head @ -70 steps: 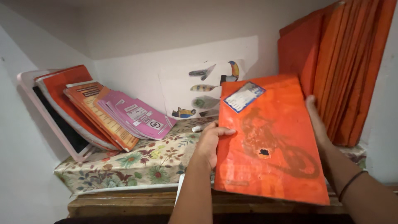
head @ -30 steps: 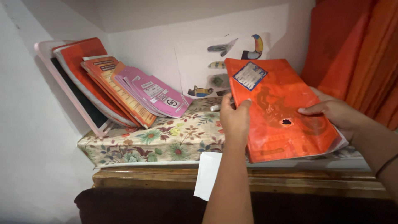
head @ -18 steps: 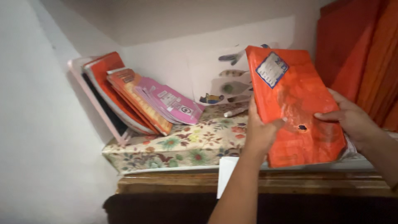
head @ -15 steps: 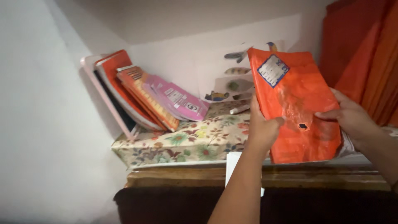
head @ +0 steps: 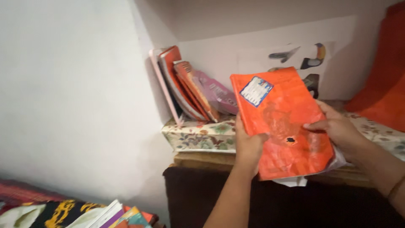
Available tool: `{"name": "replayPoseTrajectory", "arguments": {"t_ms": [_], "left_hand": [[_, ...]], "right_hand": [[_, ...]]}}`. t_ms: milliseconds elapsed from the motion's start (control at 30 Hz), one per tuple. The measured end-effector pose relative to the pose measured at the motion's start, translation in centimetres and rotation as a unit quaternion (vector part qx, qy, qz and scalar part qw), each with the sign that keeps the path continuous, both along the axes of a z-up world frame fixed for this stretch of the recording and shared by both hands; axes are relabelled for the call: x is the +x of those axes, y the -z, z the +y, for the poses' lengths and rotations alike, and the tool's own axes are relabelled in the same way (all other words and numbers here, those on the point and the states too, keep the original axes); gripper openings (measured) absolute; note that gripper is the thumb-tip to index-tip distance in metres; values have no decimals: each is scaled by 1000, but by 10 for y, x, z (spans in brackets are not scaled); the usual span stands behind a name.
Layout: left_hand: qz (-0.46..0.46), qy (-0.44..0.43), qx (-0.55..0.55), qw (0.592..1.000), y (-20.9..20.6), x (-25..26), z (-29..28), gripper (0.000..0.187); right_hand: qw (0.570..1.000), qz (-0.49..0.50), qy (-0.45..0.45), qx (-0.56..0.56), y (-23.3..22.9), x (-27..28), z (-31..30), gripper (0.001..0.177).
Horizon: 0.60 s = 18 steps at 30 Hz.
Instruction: The person organizes notebooks and orange folders on a floral-patterned shelf, moving items by hand between the shelf and a bed.
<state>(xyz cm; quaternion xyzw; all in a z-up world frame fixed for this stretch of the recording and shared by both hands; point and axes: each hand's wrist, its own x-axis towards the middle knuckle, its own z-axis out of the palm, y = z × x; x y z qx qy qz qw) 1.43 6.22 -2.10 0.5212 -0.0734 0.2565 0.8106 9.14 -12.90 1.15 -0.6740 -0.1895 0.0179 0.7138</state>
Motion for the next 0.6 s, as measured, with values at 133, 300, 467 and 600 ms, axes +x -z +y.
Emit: {"name": "replayPoseTrajectory", "arguments": {"t_ms": [133, 300, 467, 600], "left_hand": [[26, -24, -61, 998, 11, -32, 30, 94], [43, -64, -101, 992, 31, -63, 51, 94], [36, -110, -95, 989, 56, -91, 69, 91], [85, -168, -95, 977, 76, -120, 76, 89]], "right_hand": [[998, -15, -29, -48, -2, -16, 36, 71], [996, 38, -50, -67, 1, -50, 69, 71], [991, 41, -108, -64, 26, -67, 86, 73], [987, 0, -133, -88, 57, -77, 100, 76]]}}
